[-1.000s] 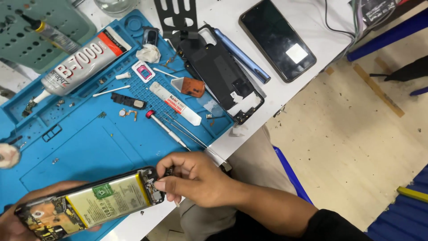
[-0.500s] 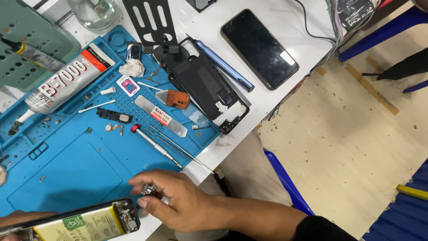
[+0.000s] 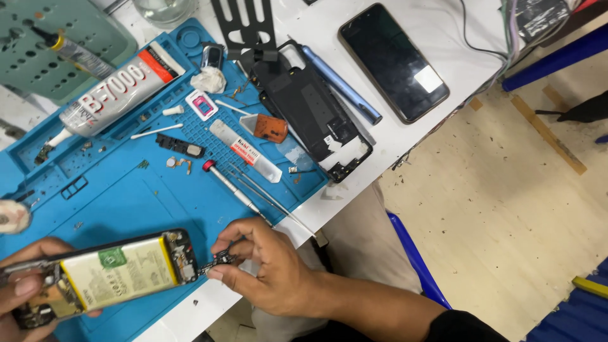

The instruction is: Disassembling a mobile phone to inspect and remove internal components like the battery and motherboard

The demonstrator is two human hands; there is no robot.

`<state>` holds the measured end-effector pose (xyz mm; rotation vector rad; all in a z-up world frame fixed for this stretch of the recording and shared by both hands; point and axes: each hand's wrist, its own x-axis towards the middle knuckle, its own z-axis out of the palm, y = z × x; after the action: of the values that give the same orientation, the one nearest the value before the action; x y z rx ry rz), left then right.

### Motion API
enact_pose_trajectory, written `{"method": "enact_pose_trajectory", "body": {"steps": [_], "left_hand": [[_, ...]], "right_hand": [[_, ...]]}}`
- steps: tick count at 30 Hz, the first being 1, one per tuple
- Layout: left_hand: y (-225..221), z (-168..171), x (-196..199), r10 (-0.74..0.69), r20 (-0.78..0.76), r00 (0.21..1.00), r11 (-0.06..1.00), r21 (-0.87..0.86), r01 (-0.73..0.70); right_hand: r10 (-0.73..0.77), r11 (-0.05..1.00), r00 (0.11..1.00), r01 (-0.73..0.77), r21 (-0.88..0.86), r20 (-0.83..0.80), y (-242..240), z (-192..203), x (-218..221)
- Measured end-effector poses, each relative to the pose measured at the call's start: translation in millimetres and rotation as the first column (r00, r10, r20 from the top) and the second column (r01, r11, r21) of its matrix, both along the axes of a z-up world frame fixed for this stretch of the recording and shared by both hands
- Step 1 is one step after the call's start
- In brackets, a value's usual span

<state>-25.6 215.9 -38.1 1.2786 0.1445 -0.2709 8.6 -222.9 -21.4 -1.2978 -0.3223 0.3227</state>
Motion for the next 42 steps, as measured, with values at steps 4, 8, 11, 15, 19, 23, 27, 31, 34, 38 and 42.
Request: {"method": "enact_pose_trajectory", "body": {"steps": [4,8,11,15,19,23,27,31,34,38,42], "left_hand": [[-105.8,54.0,1.1,0.077,-0.007,0.997,0.996,-0.035,-0.077],[-106.9,46.8,-3.2,0.223,-0.075,0.972,0.97,-0.086,-0.229],[-105.3,41.3,-0.1,0.183,0.021,0.983,0.97,-0.166,-0.177],[-111.1,51.2,6.6,0.106,0.054,0.993,0.991,-0.091,-0.101],[-123.0,70.6,12.7,0.035,0.057,0.998,0.989,-0.143,-0.027],[-122.1,73.5,13.2,0.053,0.046,0.998,0.99,-0.136,-0.046],[-122.1,71.2,15.8,0.023,-0.004,1.0,0.991,-0.135,-0.023],[-122.7,69.3,16.5,-0.008,0.003,1.0,0.986,-0.169,0.008],[-121.9,69.3,16.0,-0.005,0.007,1.0,0.987,-0.163,0.006],[-124.1,73.0,16.1,0.027,-0.011,1.0,0.988,-0.153,-0.029],[-124.1,69.2,16.4,0.022,0.0,1.0,0.988,-0.152,-0.022]], "right_hand": [[-0.019,1.0,0.997,0.02,-0.013,0.073,1.4,-0.2,-1.2],[0.012,1.0,0.999,-0.012,0.008,0.046,3.8,1.0,-5.3],[-0.037,0.989,0.996,0.049,-0.14,0.083,5.3,0.0,-5.7],[-0.059,0.974,0.996,0.071,-0.215,0.063,5.1,6.4,-7.0],[-0.031,0.973,0.992,0.057,-0.222,0.121,4.2,3.3,-9.9],[0.014,0.977,0.96,0.045,-0.206,0.279,3.5,1.6,-8.6],[0.0,0.928,0.95,0.117,-0.355,0.311,1.8,-1.6,-8.0],[0.001,0.956,0.953,0.088,-0.281,0.302,3.2,-5.6,-10.5],[0.02,0.929,0.88,0.159,-0.334,0.474,6.4,-0.5,-8.7],[0.006,0.932,0.84,0.193,-0.308,0.543,8.7,-3.2,-9.9],[0.025,0.909,0.82,0.219,-0.354,0.571,5.4,-8.5,-11.6]]}}
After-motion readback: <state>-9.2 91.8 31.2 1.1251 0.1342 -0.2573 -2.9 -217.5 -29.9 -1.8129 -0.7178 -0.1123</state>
